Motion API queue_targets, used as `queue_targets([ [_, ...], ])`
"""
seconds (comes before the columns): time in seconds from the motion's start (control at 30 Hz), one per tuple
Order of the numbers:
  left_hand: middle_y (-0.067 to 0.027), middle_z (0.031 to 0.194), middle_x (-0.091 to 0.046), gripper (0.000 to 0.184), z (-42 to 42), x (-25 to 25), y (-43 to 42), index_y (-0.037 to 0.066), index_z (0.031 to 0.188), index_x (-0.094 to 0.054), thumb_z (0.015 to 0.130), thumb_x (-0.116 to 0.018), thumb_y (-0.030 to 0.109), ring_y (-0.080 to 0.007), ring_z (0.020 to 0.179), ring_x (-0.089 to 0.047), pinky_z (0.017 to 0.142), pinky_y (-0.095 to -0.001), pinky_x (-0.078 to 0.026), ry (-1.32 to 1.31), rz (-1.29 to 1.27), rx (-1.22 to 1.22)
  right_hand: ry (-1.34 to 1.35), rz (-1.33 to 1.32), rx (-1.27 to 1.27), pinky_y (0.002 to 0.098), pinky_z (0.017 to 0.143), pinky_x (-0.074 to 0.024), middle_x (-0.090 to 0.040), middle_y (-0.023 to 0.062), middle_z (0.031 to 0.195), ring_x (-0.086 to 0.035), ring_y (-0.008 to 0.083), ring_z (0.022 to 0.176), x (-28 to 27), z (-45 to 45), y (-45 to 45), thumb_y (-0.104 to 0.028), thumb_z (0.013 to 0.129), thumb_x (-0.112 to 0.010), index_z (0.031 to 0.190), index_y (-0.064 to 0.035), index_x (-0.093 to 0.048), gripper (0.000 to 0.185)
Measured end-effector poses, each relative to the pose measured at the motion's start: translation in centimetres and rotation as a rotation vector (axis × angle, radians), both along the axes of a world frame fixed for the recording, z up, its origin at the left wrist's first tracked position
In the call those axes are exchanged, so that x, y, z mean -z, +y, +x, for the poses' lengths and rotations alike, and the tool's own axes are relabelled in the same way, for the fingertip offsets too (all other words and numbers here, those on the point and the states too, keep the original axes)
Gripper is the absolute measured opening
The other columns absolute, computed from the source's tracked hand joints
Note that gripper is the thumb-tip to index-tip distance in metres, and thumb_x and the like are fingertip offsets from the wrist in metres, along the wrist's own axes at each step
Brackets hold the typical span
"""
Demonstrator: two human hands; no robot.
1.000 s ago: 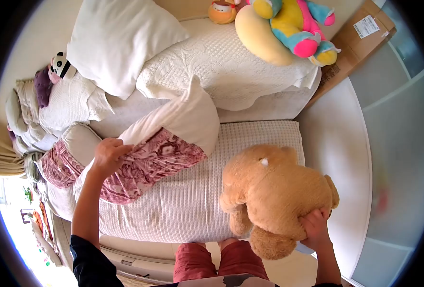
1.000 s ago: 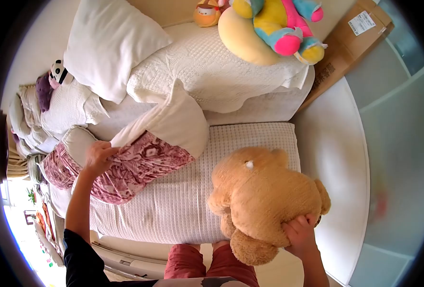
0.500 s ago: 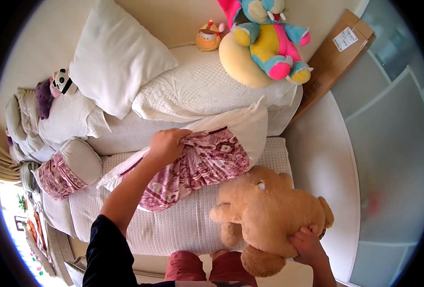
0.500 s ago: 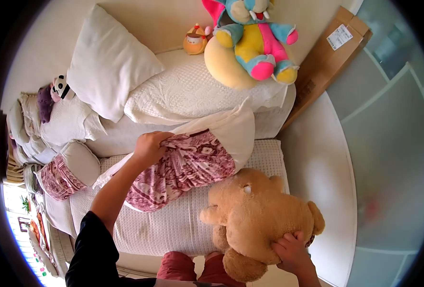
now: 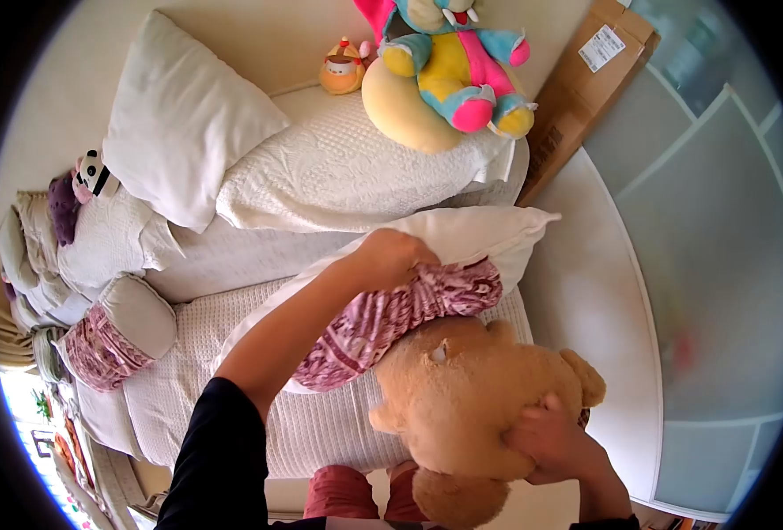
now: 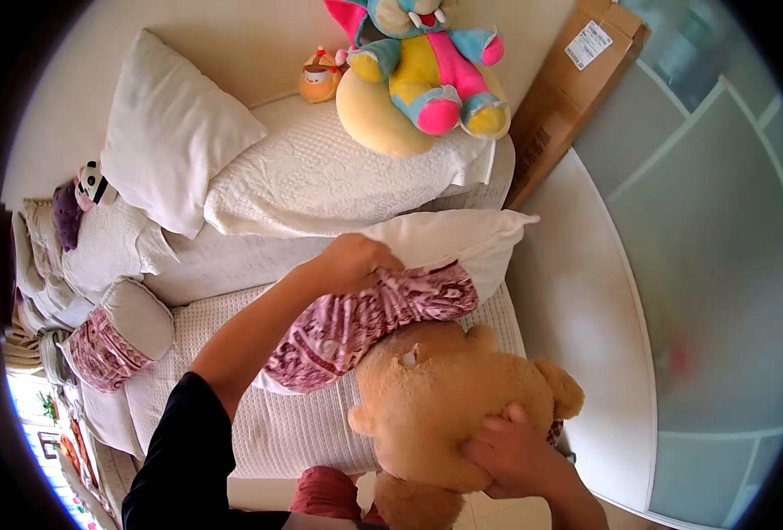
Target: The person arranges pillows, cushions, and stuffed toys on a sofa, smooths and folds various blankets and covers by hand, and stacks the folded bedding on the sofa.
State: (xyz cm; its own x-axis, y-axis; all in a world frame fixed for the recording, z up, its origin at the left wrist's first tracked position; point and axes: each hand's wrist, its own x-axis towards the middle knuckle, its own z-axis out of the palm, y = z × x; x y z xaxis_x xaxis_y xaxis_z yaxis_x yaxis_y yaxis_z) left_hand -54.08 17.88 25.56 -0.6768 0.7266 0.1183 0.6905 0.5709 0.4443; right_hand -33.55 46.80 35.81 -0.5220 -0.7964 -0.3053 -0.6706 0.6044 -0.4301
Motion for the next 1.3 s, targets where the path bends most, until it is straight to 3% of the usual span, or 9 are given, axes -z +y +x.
queue_targets([
  [0.2, -0.0127, 0.123, -0.044, 0.064, -1.7, 3.8, -1.2, 0.016, 0.128, -0.042, 0.071, -0.069, 0.025, -0.0294, 0.116, -0.039, 0.098, -0.0420, -0.030, -0.036, 0.068, -0.602, 0.440, -0.329, 0.212, 0.0446, 0.086, -0.0322, -0.056, 0.0121, 0.096, -0.050, 0.0277, 0.097, 3.7, -8.4, -5.8, -0.027, 0.061, -0.068, 0.101, -0.0059, -0.057, 0.046],
  [0.37, -0.0186, 0.140, -0.018, 0.098, 9.3, 9.2, -8.0, 0.015, 0.138, -0.024, 0.059, -0.078, 0.033, -0.0355, 0.130, -0.015, 0.105, -0.0490, -0.012, -0.173, -0.154, -0.902, 0.577, -0.308, 0.391, 0.0446, 0.098, -0.0263, -0.050, 0.0126, 0.114, -0.043, 0.0288, 0.112, 8.5, -17.2, -8.2, -0.026, 0.065, -0.069, 0.116, -0.0062, -0.049, 0.058],
  [0.5, -0.0318, 0.140, -0.005, 0.132, 17.2, 18.0, -15.0, 0.005, 0.138, 0.014, 0.055, -0.081, 0.046, -0.0388, 0.132, -0.015, 0.104, -0.0444, -0.024, -0.695, 0.042, -1.657, 0.623, -0.370, 0.318, 0.0427, 0.100, -0.0235, -0.050, 0.0115, 0.117, -0.043, 0.0277, 0.112, 8.6, -20.4, -8.8, -0.019, 0.065, -0.067, 0.115, -0.0054, -0.049, 0.055],
  [0.67, -0.0240, 0.122, -0.045, 0.100, 15.9, 26.0, -19.2, -0.004, 0.133, -0.024, 0.059, -0.082, 0.032, -0.0295, 0.108, -0.048, 0.092, -0.0375, -0.039, -0.849, 1.011, -1.472, 0.505, -0.401, 0.219, 0.0393, 0.099, -0.0238, -0.054, 0.0122, 0.108, -0.044, 0.0261, 0.109, 8.7, -21.6, -10.1, -0.018, 0.062, -0.064, 0.108, -0.0015, -0.053, 0.049],
  [0.77, -0.0097, 0.079, -0.064, 0.028, 12.8, 26.0, -21.0, -0.005, 0.089, -0.063, 0.070, -0.068, 0.016, -0.0160, 0.069, -0.059, 0.061, -0.0311, -0.047, -0.637, 0.887, -1.568, 0.485, -0.386, 0.191, 0.0385, 0.097, -0.0248, -0.055, 0.0117, 0.106, -0.045, 0.0257, 0.106, 8.5, -21.9, -10.7, -0.018, 0.062, -0.064, 0.107, -0.0013, -0.054, 0.049],
  [0.9, -0.0084, 0.083, -0.064, 0.023, 9.4, 18.6, -22.9, -0.007, 0.092, -0.061, 0.080, -0.061, 0.013, -0.0128, 0.071, -0.058, 0.065, -0.0255, -0.046, -0.448, 1.142, -1.380, 0.435, -0.351, 0.191, 0.0392, 0.096, -0.0257, -0.055, 0.0117, 0.105, -0.046, 0.0254, 0.105, 7.5, -22.5, -11.2, -0.017, 0.062, -0.064, 0.107, -0.0011, -0.054, 0.049],
  [1.03, -0.0083, 0.081, -0.064, 0.023, 9.6, 22.8, -23.3, -0.004, 0.094, -0.061, 0.081, -0.059, 0.016, -0.0109, 0.068, -0.057, 0.063, -0.0265, -0.045, -0.442, 0.717, -1.473, 0.483, -0.368, 0.272, 0.0413, 0.095, -0.0265, -0.056, 0.0115, 0.106, -0.047, 0.0255, 0.106, 10.9, -24.8, -13.2, -0.017, 0.067, -0.063, 0.110, -0.0029, -0.053, 0.046],
  [1.1, -0.0228, 0.083, -0.061, 0.024, 11.2, 26.4, -23.1, 0.000, 0.084, -0.060, 0.082, -0.051, 0.022, -0.0394, 0.081, -0.058, 0.074, -0.0446, -0.044, -0.372, 0.050, -1.417, 0.558, -0.328, 0.387, 0.0417, 0.097, -0.0257, -0.054, 0.0113, 0.111, -0.045, 0.0262, 0.110, 15.7, -26.9, -14.2, -0.020, 0.072, -0.063, 0.114, -0.0049, -0.050, 0.046],
  [1.3, -0.0260, 0.100, -0.057, 0.033, 13.7, 26.9, -20.9, 0.000, 0.109, -0.048, 0.086, -0.043, 0.023, -0.0429, 0.096, -0.052, 0.081, -0.0463, -0.040, -0.559, 0.320, -1.362, 0.532, -0.304, 0.314, 0.0423, 0.100, -0.0240, -0.049, 0.0103, 0.118, -0.041, 0.0263, 0.115, 16.5, -28.6, -15.7, -0.023, 0.074, -0.063, 0.119, -0.0082, -0.048, 0.050],
])
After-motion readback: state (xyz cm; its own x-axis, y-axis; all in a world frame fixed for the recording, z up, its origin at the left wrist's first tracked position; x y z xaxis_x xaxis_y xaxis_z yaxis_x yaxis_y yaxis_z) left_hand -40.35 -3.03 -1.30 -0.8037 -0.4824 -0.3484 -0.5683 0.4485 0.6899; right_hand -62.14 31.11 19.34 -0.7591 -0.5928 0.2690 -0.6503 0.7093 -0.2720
